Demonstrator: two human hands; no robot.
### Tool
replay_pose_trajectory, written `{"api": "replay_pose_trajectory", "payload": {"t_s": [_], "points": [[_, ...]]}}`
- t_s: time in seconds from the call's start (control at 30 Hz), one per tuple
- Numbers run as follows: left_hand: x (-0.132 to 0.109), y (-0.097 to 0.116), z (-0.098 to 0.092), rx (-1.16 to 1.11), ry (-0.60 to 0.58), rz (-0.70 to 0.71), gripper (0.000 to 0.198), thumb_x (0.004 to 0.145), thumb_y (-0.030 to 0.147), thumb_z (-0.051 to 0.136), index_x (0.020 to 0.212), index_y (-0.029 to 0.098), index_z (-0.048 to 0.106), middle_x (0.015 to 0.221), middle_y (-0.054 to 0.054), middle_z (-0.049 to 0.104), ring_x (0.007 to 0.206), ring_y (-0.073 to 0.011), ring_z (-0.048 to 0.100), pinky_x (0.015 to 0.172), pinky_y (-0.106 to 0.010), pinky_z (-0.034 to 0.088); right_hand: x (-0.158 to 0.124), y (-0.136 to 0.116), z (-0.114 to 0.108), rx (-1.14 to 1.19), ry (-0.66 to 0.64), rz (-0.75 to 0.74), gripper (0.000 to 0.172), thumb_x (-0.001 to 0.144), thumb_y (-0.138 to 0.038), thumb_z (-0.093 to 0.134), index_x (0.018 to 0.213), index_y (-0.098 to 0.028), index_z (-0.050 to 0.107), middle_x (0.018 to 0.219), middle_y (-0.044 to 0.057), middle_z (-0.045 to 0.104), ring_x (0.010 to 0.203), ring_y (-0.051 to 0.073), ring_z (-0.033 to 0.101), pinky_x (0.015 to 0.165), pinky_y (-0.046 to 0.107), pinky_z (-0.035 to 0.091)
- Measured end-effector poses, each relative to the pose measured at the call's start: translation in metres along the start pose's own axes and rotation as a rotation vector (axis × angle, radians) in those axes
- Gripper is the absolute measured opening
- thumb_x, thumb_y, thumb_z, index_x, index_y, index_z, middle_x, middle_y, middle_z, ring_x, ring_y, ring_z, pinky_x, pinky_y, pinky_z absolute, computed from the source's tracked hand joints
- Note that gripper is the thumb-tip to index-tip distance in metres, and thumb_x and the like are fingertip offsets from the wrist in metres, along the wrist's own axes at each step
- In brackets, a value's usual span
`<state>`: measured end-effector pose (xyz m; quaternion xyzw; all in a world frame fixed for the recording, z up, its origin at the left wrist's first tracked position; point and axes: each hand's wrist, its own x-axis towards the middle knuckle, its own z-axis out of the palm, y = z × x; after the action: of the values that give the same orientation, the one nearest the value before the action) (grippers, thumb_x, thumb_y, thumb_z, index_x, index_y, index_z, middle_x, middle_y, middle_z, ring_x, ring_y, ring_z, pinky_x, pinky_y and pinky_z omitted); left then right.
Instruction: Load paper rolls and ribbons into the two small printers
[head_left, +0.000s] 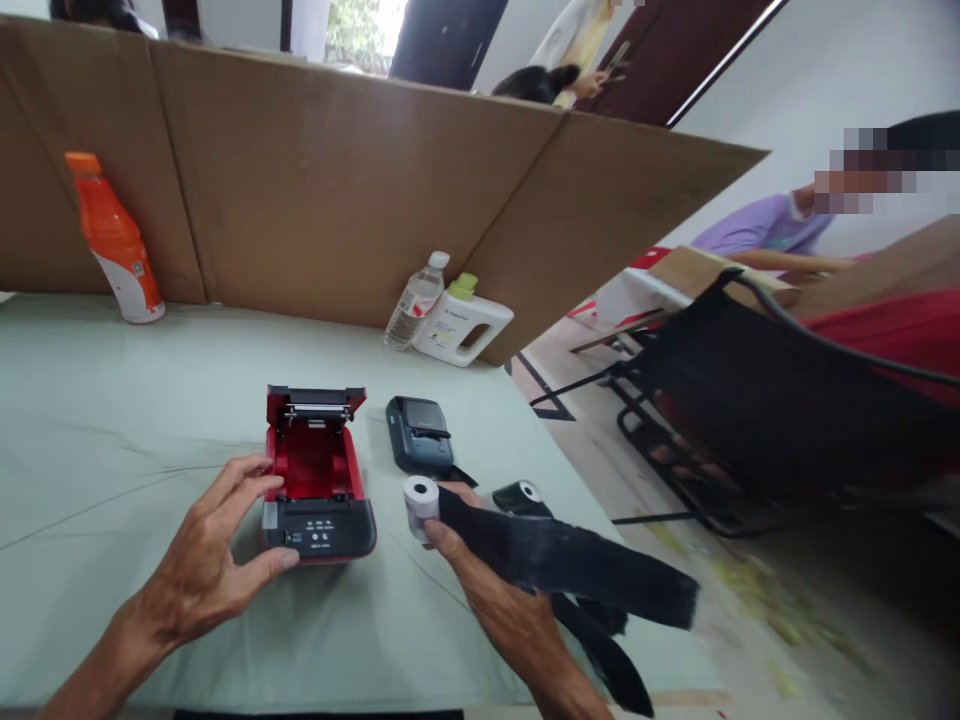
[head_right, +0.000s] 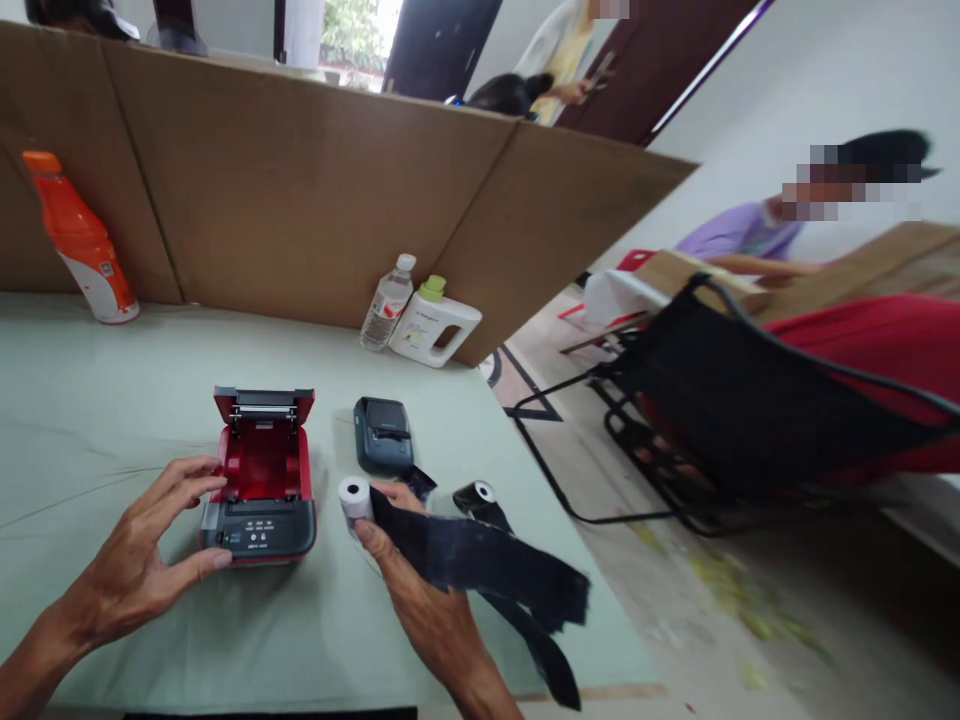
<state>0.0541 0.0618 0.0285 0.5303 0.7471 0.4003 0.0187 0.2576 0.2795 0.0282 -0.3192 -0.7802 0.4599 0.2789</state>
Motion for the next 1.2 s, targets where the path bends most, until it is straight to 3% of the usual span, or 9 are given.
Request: {"api": "replay_pose_trajectory", "payload": {"t_s": [0.1,0.4,0.6,0.8,0.97,1.2], "points": [[-0.003,-0.003,0.005,-0.027,0.020,-0.015,0.055,0.084,0.025,0.078,0.137,0.024,0.060,0.140,-0.015,0.062,0.128,-0.0325,0.064,0.105,-0.051,0.059,0.016,-0.014,0.004,-0.012,-0.135,-0.105,0.027,0.094,-0.049,0.065,0.101,-0.024,0.074,0.093,0.004,0.074,0.089,0.024,0.068,0.087,0.036,0.058],[-0.011,-0.011,0.017,-0.102,0.080,-0.066,0.063,0.082,0.025,0.079,0.140,0.025,0.055,0.140,-0.014,0.063,0.126,-0.0328,0.065,0.098,-0.049,0.063,0.044,-0.030,0.018,-0.073,-0.241,-0.153,0.021,0.092,-0.042,0.072,0.102,-0.025,0.079,0.100,0.004,0.078,0.092,0.025,0.072,0.086,0.036,0.059],[-0.011,-0.012,0.019,-0.125,0.090,-0.067,0.060,0.084,0.030,0.079,0.139,0.025,0.055,0.139,-0.014,0.063,0.126,-0.0329,0.064,0.096,-0.048,0.064,0.057,-0.034,0.038,-0.081,-0.395,-0.403,0.018,0.095,-0.036,0.071,0.108,-0.026,0.080,0.097,0.006,0.080,0.088,0.024,0.073,0.084,0.039,0.058],[-0.011,-0.012,0.019,-0.139,0.111,-0.059,0.061,0.084,0.031,0.080,0.139,0.025,0.056,0.137,-0.015,0.065,0.124,-0.0340,0.065,0.096,-0.048,0.063,0.067,-0.028,0.052,-0.124,-0.466,-0.524,0.020,0.098,-0.037,0.069,0.111,-0.025,0.078,0.099,0.006,0.081,0.089,0.023,0.073,0.083,0.037,0.058],[-0.012,-0.014,0.021,-0.132,0.109,-0.058,0.063,0.084,0.031,0.080,0.141,0.025,0.053,0.138,-0.015,0.063,0.125,-0.0333,0.065,0.097,-0.048,0.063,0.073,-0.038,0.059,-0.265,-0.606,-0.562,0.017,0.103,-0.027,0.060,0.108,-0.023,0.075,0.097,0.007,0.078,0.088,0.021,0.071,0.082,0.033,0.052],[-0.012,-0.012,0.022,-0.125,0.103,-0.063,0.067,0.080,0.019,0.075,0.142,0.024,0.050,0.138,-0.015,0.062,0.124,-0.0324,0.065,0.096,-0.048,0.063,0.078,-0.048,0.071,-0.536,-0.625,-0.602,0.023,0.094,-0.004,0.055,0.096,-0.021,0.072,0.082,0.002,0.071,0.072,0.015,0.060,0.066,0.027,0.037]]}}
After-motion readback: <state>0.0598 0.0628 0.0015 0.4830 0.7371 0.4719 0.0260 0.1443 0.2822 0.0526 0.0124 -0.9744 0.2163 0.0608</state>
